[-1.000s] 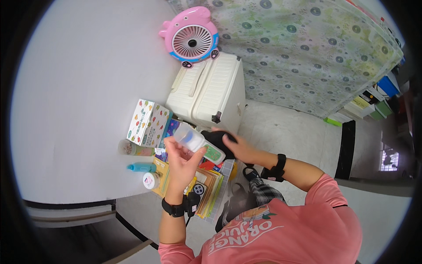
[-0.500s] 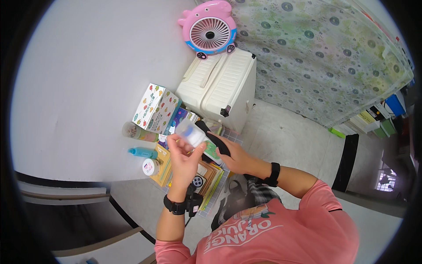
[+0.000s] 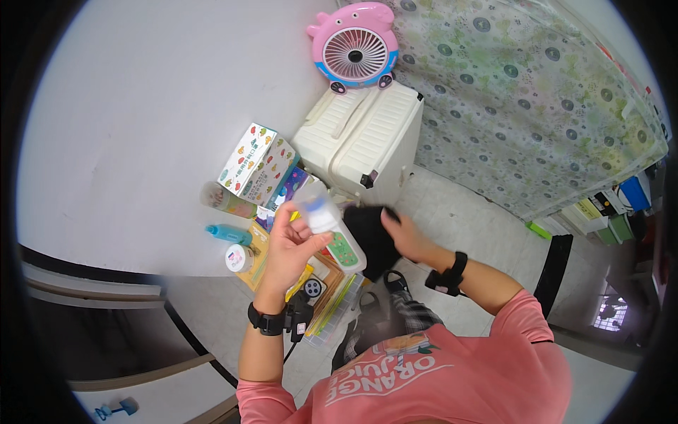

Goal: The person cleans a container, a box, a suitcase, and a hair dryer using a black cloth.

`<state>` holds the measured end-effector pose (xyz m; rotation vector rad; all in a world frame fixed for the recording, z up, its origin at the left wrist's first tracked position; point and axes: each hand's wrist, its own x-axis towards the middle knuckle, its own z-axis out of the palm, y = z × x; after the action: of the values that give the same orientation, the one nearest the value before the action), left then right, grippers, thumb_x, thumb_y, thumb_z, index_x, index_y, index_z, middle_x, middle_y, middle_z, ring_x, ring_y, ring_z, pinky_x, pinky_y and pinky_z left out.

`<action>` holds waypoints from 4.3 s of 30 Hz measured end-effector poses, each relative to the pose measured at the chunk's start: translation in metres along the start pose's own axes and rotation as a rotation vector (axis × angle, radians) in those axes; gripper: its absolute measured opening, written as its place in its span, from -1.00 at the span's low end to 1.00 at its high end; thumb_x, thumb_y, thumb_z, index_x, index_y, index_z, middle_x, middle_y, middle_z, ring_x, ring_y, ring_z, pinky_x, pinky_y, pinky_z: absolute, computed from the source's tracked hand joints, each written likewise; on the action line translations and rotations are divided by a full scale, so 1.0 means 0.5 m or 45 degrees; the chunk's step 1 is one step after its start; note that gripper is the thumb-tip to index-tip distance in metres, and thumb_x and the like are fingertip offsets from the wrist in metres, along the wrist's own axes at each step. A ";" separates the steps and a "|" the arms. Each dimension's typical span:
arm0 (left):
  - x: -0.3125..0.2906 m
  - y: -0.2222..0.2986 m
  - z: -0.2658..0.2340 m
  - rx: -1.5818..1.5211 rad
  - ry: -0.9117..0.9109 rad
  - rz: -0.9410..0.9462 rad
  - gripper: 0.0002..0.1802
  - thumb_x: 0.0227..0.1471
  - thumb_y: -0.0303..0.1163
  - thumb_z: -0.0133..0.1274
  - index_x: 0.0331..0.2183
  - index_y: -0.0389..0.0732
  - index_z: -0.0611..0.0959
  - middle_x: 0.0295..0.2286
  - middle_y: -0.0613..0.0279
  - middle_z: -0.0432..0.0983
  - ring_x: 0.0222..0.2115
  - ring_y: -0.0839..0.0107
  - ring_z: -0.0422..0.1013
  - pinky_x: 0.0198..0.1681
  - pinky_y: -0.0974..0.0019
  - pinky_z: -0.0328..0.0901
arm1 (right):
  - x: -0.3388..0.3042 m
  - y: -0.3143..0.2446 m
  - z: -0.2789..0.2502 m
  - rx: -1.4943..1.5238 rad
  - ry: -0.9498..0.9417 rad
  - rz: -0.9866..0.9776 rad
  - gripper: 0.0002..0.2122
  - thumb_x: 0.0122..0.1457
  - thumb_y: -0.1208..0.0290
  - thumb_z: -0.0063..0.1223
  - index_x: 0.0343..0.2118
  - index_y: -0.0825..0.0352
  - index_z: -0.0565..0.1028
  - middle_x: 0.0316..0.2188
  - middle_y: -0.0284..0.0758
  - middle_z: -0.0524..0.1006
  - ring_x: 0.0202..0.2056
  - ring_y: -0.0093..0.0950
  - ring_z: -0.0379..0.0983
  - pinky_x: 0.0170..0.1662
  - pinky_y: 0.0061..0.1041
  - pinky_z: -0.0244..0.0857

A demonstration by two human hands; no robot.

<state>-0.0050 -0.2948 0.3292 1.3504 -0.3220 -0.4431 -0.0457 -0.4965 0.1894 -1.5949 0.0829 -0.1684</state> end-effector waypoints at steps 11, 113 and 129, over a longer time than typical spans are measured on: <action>0.015 -0.086 0.078 0.471 0.385 0.050 -0.52 -0.14 -0.64 0.13 -0.11 -0.32 0.41 -0.26 0.18 0.47 -0.27 0.50 0.42 -0.20 0.46 0.34 | 0.063 -0.213 0.032 0.422 -0.079 -0.089 -0.69 0.10 0.29 0.06 -0.18 0.36 0.35 -0.31 -0.36 0.42 -0.26 -0.64 0.29 -0.16 -0.59 0.20; -0.016 -0.031 -0.102 0.311 0.634 0.404 -0.63 -0.05 -0.62 0.04 -0.13 -0.37 0.40 -0.28 0.18 0.46 -0.30 0.54 0.40 -0.27 0.52 0.36 | 0.046 -0.086 0.134 -0.464 -0.287 0.155 -0.62 0.20 0.22 -0.15 -0.01 0.37 0.33 -0.28 -0.05 0.49 -0.27 -0.25 0.46 -0.15 -0.48 0.27; 0.021 -0.093 0.029 1.158 0.538 0.627 -0.46 -0.15 -0.48 0.14 -0.07 -0.34 0.40 -0.43 -0.01 0.45 -0.48 0.26 0.45 -0.46 0.33 0.33 | 0.093 -0.233 0.121 0.221 -0.046 -0.080 -0.73 0.11 0.40 0.03 -0.13 0.28 0.33 -0.28 -0.37 0.39 -0.23 -0.60 0.29 -0.12 -0.58 0.20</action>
<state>-0.0084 -0.3195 0.2861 2.1117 -0.5129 0.4703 0.0036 -0.4402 0.3067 -1.4277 -0.0096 -0.1908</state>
